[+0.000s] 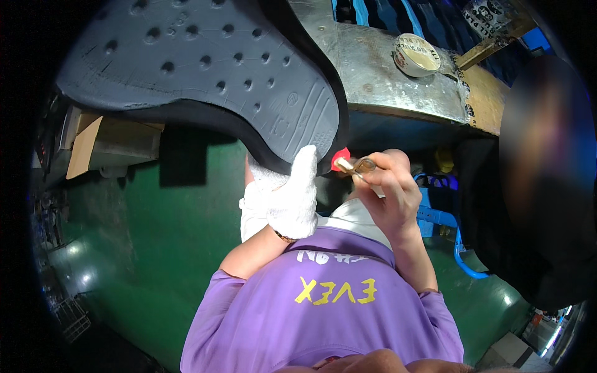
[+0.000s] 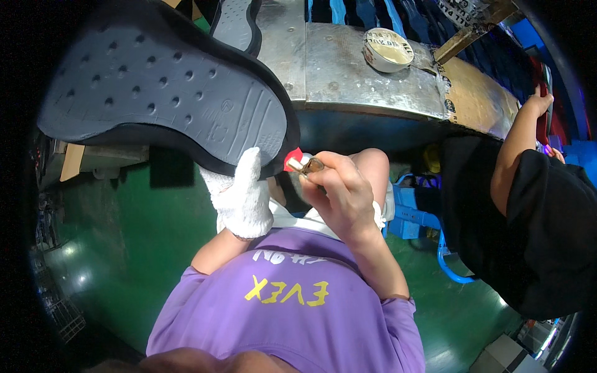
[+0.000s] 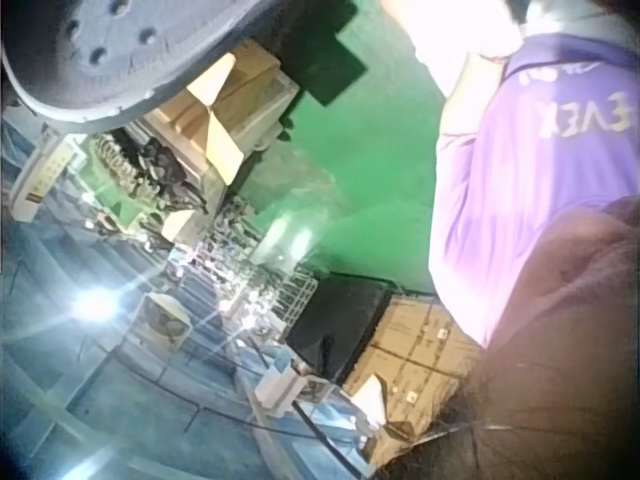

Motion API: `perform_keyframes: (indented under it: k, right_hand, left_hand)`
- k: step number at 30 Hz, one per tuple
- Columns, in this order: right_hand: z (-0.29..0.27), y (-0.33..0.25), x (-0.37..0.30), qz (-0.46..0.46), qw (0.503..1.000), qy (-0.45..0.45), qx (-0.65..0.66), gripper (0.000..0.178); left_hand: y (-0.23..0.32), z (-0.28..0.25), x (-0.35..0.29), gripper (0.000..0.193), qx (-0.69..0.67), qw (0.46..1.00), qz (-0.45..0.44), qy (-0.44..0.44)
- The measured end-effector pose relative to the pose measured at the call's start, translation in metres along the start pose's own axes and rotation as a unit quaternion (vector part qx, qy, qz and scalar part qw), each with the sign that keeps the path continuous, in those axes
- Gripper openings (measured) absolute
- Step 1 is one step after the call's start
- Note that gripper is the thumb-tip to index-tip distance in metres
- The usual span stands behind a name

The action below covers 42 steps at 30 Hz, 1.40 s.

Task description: The person applies glue to the sole of a shoe using a small brush. They repeatedly dip the brush into a container and spread the adhesive along the edges of the sole, then place the shoe on a metal table.

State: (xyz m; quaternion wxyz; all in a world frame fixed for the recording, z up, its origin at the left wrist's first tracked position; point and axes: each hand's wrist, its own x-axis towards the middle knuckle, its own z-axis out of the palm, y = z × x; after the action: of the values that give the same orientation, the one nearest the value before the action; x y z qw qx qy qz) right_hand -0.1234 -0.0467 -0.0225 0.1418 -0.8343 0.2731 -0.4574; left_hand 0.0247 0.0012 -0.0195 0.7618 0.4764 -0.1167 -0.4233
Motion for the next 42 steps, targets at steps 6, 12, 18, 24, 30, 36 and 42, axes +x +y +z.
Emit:
perform_keyframes:
  k: [6, 12, 18, 24, 30, 36, 42]
  right_hand:
    - [-0.002, 0.011, -0.003, 0.032, 0.996, 0.044, -0.073, 0.028]
    - [-0.005, 0.018, -0.003, 0.037, 0.994, 0.080, -0.063, 0.028]
    - [-0.006, 0.011, -0.002, 0.031, 0.998, 0.018, -0.051, 0.026]
    - [-0.004, 0.000, -0.005, -0.018, 1.000, -0.021, -0.001, 0.024]
    - [0.000, 0.007, -0.015, -0.025, 0.999, 0.027, -0.006, 0.026]
    - [-0.004, 0.022, -0.020, -0.009, 0.995, 0.071, -0.066, 0.027]
    - [-0.002, 0.021, -0.013, -0.046, 0.999, 0.028, -0.005, 0.028]
  left_hand:
    - [-0.008, -0.011, 0.003, 0.051, 0.123, 0.987, 0.103, -0.002]
    - [-0.008, -0.008, 0.007, 0.051, 0.093, 0.992, 0.089, 0.006]
    - [-0.010, -0.006, 0.003, 0.051, 0.131, 0.982, 0.138, 0.013]
    - [-0.016, -0.015, 0.010, 0.050, 0.153, 0.977, 0.147, 0.012]
    - [-0.004, -0.007, 0.004, 0.047, 0.076, 0.992, 0.034, -0.092]
    - [0.002, -0.003, 0.003, 0.045, -0.094, 0.973, -0.146, -0.150]
    - [0.003, -0.004, 0.003, 0.043, -0.122, 0.970, -0.161, -0.133]
